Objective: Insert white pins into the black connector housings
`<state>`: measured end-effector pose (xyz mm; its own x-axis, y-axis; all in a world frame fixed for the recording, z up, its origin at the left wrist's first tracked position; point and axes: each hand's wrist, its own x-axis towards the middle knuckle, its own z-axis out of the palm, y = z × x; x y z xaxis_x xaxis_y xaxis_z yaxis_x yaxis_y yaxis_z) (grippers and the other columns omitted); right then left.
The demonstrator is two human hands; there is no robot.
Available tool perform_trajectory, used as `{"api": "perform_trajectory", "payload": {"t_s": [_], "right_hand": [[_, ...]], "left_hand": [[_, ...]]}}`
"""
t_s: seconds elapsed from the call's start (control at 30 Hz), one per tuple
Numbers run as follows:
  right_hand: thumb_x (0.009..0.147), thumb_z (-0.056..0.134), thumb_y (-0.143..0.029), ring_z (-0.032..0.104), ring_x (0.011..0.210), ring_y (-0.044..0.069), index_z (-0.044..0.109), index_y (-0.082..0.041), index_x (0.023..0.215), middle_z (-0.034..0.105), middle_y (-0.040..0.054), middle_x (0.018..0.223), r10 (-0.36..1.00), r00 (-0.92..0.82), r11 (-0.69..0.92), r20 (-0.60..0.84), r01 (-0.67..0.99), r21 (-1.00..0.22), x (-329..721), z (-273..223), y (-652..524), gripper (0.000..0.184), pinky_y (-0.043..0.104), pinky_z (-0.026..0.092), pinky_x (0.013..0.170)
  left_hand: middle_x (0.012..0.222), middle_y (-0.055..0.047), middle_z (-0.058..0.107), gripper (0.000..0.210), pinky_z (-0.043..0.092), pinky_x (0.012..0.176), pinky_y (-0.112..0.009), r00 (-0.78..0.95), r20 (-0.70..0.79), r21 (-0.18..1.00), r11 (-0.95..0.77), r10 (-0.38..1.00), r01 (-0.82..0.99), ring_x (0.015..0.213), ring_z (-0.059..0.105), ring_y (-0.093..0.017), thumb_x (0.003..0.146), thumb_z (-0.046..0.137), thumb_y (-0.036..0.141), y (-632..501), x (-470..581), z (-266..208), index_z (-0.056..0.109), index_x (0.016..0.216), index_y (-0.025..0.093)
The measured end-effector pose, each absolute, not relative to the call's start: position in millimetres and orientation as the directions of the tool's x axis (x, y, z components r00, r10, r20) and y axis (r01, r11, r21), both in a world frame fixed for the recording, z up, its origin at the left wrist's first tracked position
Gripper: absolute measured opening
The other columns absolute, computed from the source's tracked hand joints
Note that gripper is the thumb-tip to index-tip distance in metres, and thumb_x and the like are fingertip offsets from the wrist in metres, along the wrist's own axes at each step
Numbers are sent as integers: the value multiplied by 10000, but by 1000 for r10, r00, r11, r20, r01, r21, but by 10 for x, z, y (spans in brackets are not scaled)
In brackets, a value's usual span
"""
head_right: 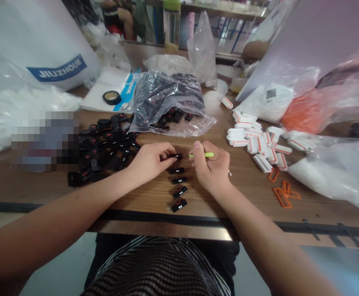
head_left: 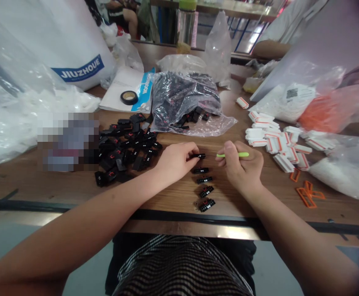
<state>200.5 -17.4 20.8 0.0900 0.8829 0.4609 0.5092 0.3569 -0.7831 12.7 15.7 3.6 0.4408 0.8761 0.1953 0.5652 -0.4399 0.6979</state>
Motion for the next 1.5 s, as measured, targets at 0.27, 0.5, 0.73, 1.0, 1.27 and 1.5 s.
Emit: {"api": "perform_trajectory", "payload": {"t_s": [0.27,0.5,0.73,1.0,1.27,1.5], "right_hand": [[986,508,-415,597,456,95,634,-199,666,647,-10,582,868,155,344,472,496,-797,1991,215,-197,407,226,475,451],[983,513,-405,590,450,91,642,-189,660,644,-4,588,880,137,339,455,492,-802,1988,207,-183,409,229,478,459],[983,505,-421,592,450,86,636,-184,656,646,-1,586,897,150,298,416,492,-818,1981,214,-163,424,220,477,464],[954,532,-462,591,420,88,617,-175,666,646,0,554,943,144,211,300,437,-874,2015,233,-50,415,194,448,393],[930,579,-473,565,394,98,627,-202,631,645,7,536,915,232,237,329,349,-907,2052,265,-63,406,221,447,379],[962,531,-447,586,417,83,621,-173,658,646,-3,561,924,162,263,346,388,-883,2032,210,-65,419,196,458,411]], "left_hand": [[869,-10,725,67,466,676,-297,439,191,696,-436,878,570,705,606,-148,837,666,195,156,126,52,672,903,206],[833,-1,721,67,453,660,-290,436,197,696,-438,878,570,686,598,-143,825,668,185,154,132,50,674,889,203],[825,5,718,58,452,675,-295,438,213,671,-456,874,584,696,598,-147,828,658,196,156,131,50,672,882,210],[845,3,712,51,440,661,-283,446,203,673,-456,871,583,695,589,-137,840,657,196,152,128,54,662,890,202],[867,-2,717,56,452,689,-296,444,211,654,-464,871,597,726,600,-147,847,655,206,142,128,58,663,902,205],[873,-5,721,70,451,677,-291,449,206,659,-463,869,593,714,602,-147,841,662,193,139,129,58,661,910,203]]}}
